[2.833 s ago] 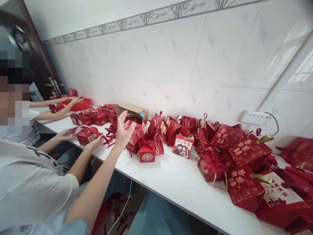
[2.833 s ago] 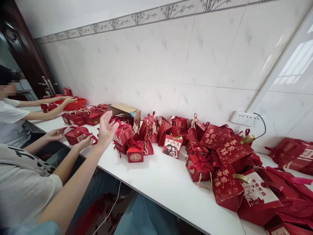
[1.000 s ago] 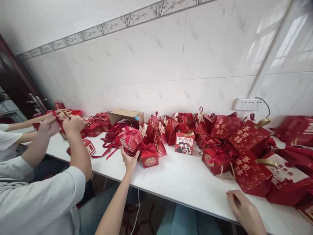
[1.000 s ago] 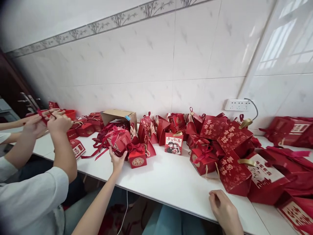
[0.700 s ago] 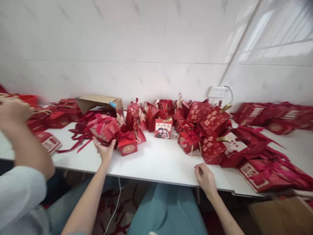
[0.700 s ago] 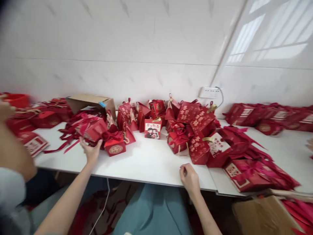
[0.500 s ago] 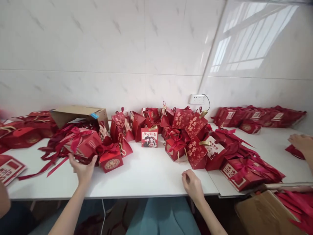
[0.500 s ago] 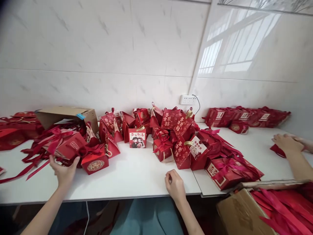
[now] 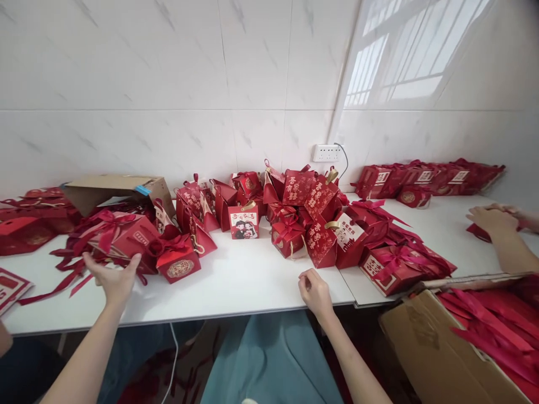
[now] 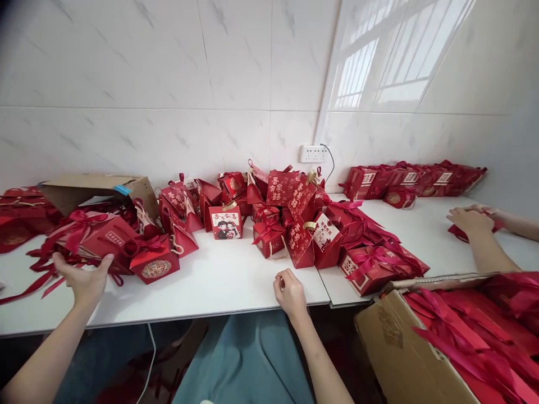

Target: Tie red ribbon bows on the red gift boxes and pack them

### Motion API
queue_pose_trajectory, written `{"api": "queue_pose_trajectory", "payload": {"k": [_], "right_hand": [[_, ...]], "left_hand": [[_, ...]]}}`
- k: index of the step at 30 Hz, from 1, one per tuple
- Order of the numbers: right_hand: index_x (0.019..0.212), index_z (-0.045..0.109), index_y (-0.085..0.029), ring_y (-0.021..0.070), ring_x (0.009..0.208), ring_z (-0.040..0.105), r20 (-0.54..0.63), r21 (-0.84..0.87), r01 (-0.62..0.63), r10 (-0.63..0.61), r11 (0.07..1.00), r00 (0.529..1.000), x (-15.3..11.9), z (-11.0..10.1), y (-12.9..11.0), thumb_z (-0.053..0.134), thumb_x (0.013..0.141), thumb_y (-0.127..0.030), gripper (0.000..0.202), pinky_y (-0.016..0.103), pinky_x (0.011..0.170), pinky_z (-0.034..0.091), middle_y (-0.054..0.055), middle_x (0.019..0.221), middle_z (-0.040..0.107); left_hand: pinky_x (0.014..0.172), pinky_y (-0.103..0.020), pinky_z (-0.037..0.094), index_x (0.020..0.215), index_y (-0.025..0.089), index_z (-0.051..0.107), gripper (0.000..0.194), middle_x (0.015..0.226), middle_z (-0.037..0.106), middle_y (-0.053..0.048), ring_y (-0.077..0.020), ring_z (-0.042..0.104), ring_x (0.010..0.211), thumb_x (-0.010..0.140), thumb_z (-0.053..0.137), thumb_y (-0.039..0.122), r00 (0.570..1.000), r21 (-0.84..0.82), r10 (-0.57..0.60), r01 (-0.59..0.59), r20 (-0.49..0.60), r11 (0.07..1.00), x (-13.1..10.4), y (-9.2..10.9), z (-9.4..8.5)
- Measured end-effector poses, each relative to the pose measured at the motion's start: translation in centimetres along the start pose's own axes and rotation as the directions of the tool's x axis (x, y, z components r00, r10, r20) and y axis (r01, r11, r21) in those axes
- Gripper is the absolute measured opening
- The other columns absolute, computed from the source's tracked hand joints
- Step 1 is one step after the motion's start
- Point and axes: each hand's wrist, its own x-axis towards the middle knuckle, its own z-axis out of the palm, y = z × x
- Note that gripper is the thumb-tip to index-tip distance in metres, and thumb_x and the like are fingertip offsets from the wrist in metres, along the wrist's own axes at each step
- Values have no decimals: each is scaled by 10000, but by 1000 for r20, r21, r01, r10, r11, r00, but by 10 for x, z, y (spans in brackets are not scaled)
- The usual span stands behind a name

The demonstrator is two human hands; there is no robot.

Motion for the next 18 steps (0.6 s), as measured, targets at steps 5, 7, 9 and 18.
{"api": "queue_pose_trajectory", "payload": {"k": [5, 7, 9, 18], "right_hand": [[711, 502, -201, 124, 527, 557, -31, -2, 27, -27, 1000, 999, 0, -1, -1, 387, 836, -155, 176, 216, 529, 451, 8, 622, 559], [711, 504, -202, 127, 520, 563, -48, -4, 34, -34, 999, 998, 0, -2, -2, 396, 837, -160, 171, 217, 522, 454, 6, 613, 561], [709, 505, -203, 128, 507, 567, -66, -8, 44, -44, 999, 997, 0, -3, -4, 404, 837, -165, 168, 217, 514, 456, 4, 604, 564], [694, 531, -202, 136, 525, 616, -48, -46, 90, -92, 995, 995, -3, -4, 4, 427, 849, -227, 188, 206, 530, 485, 13, 608, 605]], "left_hand": [[1119, -601, 106, 1407, 98, 156, 1111, 1507, 231, -208, -363, 220, 1387, 565, 739, 528, 999, 35, -22, 20, 48, 999, 14, 1, -7], [1118, -589, 138, 1407, 88, 168, 1141, 1484, 283, -218, -367, 270, 1367, 530, 767, 504, 999, 51, -19, 16, 50, 999, 19, -1, -8], [1123, -559, 172, 1399, 85, 209, 1140, 1464, 324, -221, -370, 307, 1348, 497, 785, 478, 999, 63, -12, 9, 49, 998, 23, -6, -8], [1083, -496, 295, 1259, 116, 361, 1018, 1282, 469, -203, -353, 432, 1242, 417, 775, 512, 983, -38, 179, -180, -40, 983, 24, -13, -28]]}}
